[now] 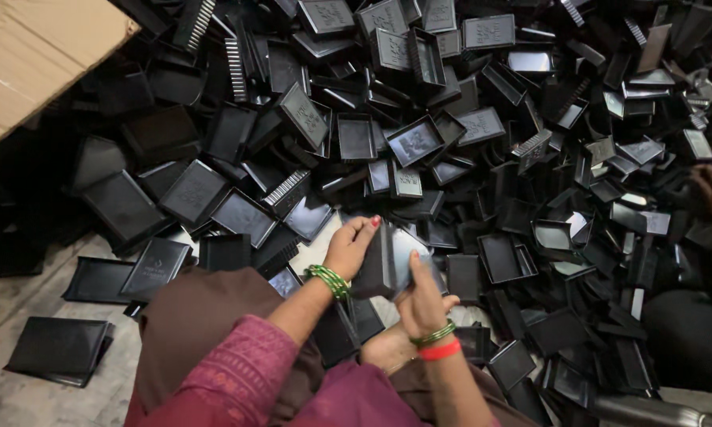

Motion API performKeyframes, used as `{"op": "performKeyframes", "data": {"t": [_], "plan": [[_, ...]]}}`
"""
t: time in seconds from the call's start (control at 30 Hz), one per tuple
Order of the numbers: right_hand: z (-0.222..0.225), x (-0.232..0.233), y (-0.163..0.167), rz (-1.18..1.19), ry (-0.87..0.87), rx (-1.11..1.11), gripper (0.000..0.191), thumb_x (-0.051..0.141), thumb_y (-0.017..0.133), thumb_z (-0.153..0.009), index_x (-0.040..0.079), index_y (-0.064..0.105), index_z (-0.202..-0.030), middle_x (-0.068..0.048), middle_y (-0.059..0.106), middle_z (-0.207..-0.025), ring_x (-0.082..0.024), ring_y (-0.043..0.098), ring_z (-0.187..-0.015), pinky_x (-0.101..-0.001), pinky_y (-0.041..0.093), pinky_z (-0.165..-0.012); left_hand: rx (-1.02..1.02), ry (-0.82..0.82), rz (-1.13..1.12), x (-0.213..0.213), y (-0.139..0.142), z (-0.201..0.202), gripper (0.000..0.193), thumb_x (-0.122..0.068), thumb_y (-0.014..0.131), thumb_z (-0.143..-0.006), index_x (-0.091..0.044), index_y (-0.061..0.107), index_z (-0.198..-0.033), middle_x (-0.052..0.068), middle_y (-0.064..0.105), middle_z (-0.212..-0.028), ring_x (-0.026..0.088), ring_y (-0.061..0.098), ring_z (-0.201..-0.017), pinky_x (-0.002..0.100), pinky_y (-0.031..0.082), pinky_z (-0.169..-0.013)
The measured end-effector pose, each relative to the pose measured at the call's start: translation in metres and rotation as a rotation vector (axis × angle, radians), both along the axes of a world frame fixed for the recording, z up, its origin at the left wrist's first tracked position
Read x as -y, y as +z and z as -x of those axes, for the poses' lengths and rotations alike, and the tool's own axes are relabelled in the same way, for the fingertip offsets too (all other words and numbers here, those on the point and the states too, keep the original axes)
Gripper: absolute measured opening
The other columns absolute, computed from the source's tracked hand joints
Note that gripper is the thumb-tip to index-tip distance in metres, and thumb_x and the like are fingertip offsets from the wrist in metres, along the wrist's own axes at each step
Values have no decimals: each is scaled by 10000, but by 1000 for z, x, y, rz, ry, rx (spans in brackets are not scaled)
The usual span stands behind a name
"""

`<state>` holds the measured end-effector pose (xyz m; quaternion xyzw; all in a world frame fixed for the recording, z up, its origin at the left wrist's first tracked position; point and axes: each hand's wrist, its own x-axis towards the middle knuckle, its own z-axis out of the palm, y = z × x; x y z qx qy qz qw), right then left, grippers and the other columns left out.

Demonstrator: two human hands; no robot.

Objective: The person sits on the floor among a large pile of flat black plastic boxes and folds each one into an open box shape by hand, pressing the sides together, then sets the formed box onto a stack. A cardboard box labeled for 500 pieces sits nearby.

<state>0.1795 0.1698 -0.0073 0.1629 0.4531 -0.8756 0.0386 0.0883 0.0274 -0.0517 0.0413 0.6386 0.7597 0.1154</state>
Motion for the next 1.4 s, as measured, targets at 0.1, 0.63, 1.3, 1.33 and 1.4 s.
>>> {"op": "performKeyframes", "data": {"t": [0.1, 0.63, 1.3, 1.33, 1.4], "plan": [[11, 10, -6, -76, -12, -18, 504, 393, 434, -1040, 69, 542, -1410, -53, 639, -1358, -180, 613, -1218, -379, 480, -1054, -185, 271, 417, -16, -5, 5, 397, -435, 588, -1061, -60, 703, -1120, 116, 667, -1053, 270, 601, -1028, 400, 494, -954], [60, 7, 3, -326, -76, -118, 389, 230, 523, -1045, 54, 544, -1391, -10, 630, -1251, -111, 580, -1141, -300, 438, -1025, 232, 53, -625, -32, 0, 30, 670, -422, 620, -1006, 92, 552, -1430, 63, 665, -1235, 104, 592, -1122, 274, 463, -1000], [59, 24, -48, -764, -180, -291, 535, 380, 423, -1111, 40, 359, -1519, -16, 561, -1284, -96, 541, -1154, -248, 429, -1031, 145, 123, -463, -47, -2, 6, 621, -396, 531, -1062, 2, 448, -1531, 9, 579, -1426, 50, 524, -1299, 232, 394, -1107], [59, 23, -50, -726, -178, -301, 559, 424, 377, -1124, 27, 369, -1518, -21, 553, -1347, -98, 542, -1208, -250, 427, -1064, 130, 96, -450, -48, -1, 5, 654, -367, 584, -1019, -15, 413, -1543, 46, 599, -1363, 82, 546, -1223, 254, 428, -1060], [61, 14, -52, -596, -185, -251, 567, 476, 322, -1109, 48, 400, -1472, -26, 570, -1317, -107, 569, -1166, -261, 460, -1022, 98, 40, -424, -47, 1, 4, 771, -311, 691, -932, -48, 341, -1566, 120, 641, -1238, 147, 589, -1072, 297, 497, -965]]}}
